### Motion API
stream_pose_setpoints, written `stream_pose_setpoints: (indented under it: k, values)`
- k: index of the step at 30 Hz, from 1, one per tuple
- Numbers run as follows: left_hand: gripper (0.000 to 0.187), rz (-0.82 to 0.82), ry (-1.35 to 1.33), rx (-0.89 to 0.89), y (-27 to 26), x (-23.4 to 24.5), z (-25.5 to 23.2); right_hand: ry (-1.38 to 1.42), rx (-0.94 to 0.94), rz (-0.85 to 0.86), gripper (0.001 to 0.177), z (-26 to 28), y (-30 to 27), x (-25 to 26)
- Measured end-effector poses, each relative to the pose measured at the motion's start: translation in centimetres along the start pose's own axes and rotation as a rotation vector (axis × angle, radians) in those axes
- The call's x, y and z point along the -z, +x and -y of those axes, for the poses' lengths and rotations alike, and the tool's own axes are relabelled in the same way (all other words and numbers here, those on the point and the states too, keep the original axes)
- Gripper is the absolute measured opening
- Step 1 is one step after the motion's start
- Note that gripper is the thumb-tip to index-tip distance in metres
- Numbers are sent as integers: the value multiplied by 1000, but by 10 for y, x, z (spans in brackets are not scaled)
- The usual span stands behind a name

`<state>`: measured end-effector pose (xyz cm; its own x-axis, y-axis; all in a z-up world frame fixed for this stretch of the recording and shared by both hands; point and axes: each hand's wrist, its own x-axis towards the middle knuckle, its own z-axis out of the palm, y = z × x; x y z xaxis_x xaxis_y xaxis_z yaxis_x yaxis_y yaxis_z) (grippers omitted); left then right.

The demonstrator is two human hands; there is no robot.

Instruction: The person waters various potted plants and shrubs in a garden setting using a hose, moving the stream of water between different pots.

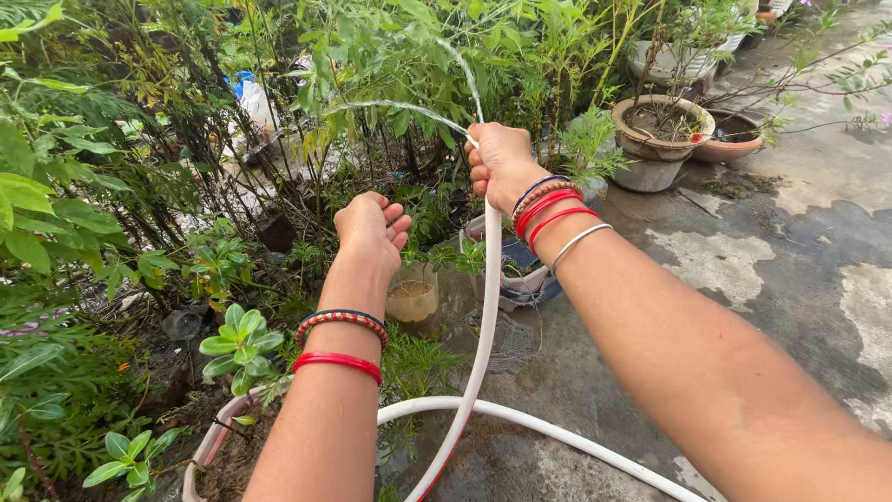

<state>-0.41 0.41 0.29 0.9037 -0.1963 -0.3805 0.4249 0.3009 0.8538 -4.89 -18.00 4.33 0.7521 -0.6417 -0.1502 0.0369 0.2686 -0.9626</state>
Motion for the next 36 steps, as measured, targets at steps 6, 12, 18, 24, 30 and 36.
stream_pose_setpoints:
  k: [6,12,18,24,30,36]
  values:
    - [19,3,-11,-2,-3,-2,-4,103,-4,-122,26,9,2,10]
    - [18,-11,-21,-3,-3,-2,-7,-40,-110,129,27,11,-9,0]
    - [18,-6,-53,-13,-7,-4,-14,13,-153,281,32,19,-26,-10]
    - [20,-6,-81,-17,-9,-6,-19,40,-62,237,25,17,-24,-13]
    - [21,-5,-87,-21,-8,-8,-21,25,25,177,20,15,-19,-13]
    - [22,-9,-83,-13,-12,-7,-25,-129,-47,304,21,15,-27,-22]
